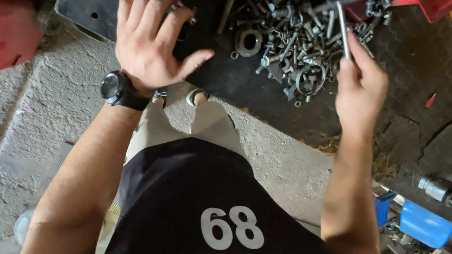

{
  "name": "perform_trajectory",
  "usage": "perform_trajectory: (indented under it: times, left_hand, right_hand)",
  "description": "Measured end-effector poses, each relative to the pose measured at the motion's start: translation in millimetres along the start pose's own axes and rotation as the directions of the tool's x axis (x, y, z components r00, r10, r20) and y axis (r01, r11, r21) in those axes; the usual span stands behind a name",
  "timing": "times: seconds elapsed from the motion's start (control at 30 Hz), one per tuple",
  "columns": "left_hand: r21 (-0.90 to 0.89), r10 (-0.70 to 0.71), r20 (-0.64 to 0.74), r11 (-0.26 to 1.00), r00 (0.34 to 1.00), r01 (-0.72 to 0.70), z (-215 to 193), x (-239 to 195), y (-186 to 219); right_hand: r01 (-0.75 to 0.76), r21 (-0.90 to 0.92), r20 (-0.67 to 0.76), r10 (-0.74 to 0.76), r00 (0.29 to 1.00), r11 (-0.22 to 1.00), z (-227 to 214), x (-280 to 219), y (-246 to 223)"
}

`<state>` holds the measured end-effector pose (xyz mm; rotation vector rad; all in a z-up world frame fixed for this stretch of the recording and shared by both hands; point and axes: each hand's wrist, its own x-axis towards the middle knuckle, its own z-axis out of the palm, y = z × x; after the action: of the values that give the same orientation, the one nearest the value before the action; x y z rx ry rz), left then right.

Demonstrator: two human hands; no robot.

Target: The person pours a red bin of mixed fasteners onto a workbench and sorts them by hand. They pick up individual bolts, nuts, and washers, placing them into small piles on the bench surface.

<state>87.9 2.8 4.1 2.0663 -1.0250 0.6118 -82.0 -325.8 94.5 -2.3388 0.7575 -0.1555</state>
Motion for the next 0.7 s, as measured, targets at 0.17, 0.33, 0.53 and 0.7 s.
perform_trajectory:
  times: [0.17,0.33,0.53,0.7]
  left_hand:
    - [-0.031,0.001,0.016,1.000,1.000,0.000,-5,0,1]
    - [-0.012,0.022,-0.010,1.000,1.000,-0.023,0,-1,-2]
    - [-0.032,0.009,-0.011,0.999,1.000,-0.009,-4,0,0]
    - [-0.033,0.026,0.005,0.999,1.000,-0.026,-5,-1,-2]
  right_hand:
    - [-0.031,0.127,-0.066,0.039,0.997,0.991,3,27,51]
    - [0.157,-0.455,-0.461,-0.382,0.801,0.876,52,111,90]
    - [0.139,-0.230,-0.182,-0.183,0.966,0.963,41,30,39]
    - [0.205,-0.333,-0.300,-0.310,0.902,0.920,14,32,50]
